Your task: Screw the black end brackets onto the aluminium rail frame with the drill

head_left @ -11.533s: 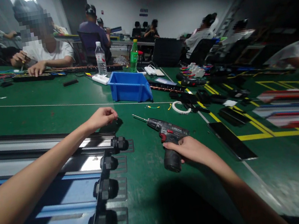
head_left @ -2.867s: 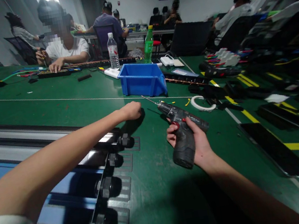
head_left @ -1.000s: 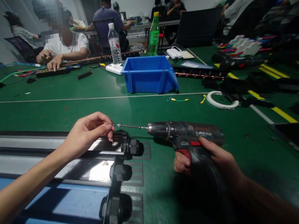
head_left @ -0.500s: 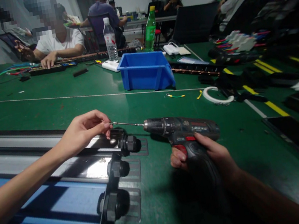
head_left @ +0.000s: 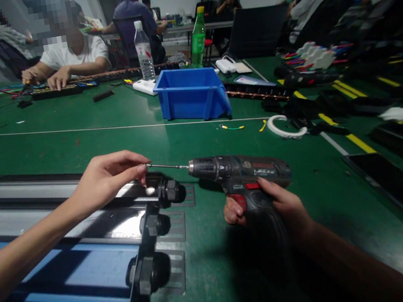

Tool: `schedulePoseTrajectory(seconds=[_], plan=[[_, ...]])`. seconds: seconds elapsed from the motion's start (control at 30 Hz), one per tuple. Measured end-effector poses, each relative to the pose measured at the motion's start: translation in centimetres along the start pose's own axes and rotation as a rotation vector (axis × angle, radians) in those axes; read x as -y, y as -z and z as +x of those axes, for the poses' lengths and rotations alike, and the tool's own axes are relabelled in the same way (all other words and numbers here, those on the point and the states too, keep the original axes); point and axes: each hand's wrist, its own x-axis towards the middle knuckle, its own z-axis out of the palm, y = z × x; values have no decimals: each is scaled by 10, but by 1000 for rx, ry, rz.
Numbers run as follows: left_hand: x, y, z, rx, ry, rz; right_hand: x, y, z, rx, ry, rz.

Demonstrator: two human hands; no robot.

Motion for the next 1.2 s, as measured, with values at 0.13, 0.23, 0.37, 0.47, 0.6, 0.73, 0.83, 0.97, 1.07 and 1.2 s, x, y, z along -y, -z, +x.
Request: schedulePoseTrajectory(seconds=[0.13,0.23,0.37,0.47,0.6,0.73,0.83,0.97,1.07,1.2], plan=[[-6,-3,-2,-48,-48,12,2,1,-2,60,-82,51],[-12,-4,-3,-73,-105,-2,6,-1,-5,104,-169,81],[-18,-7,-4,-94,-149,0,7,-1,-10,140,-191,52],[-20,-9,-4,-90,-148,-3,3,4,-11,197,-207,54],[-23,-9,-5,-72,-140,-21,-4,15,-7,342,-300,88],[-26,-10,-5,-71,-149,-14,-10,18,-7,341,-186,53],[-26,-10,-5,-77,-146,3,-13,16,-9,332,-161,35],[-25,-10,-6,-100,-161,31,-14,11,-8,330,-134,41],[-25,-11,-6,-116,-150,23,-16,11,-7,317,-134,56],[-24,-13,-6,-116,-141,13,-17,12,-6,299,-149,62]])
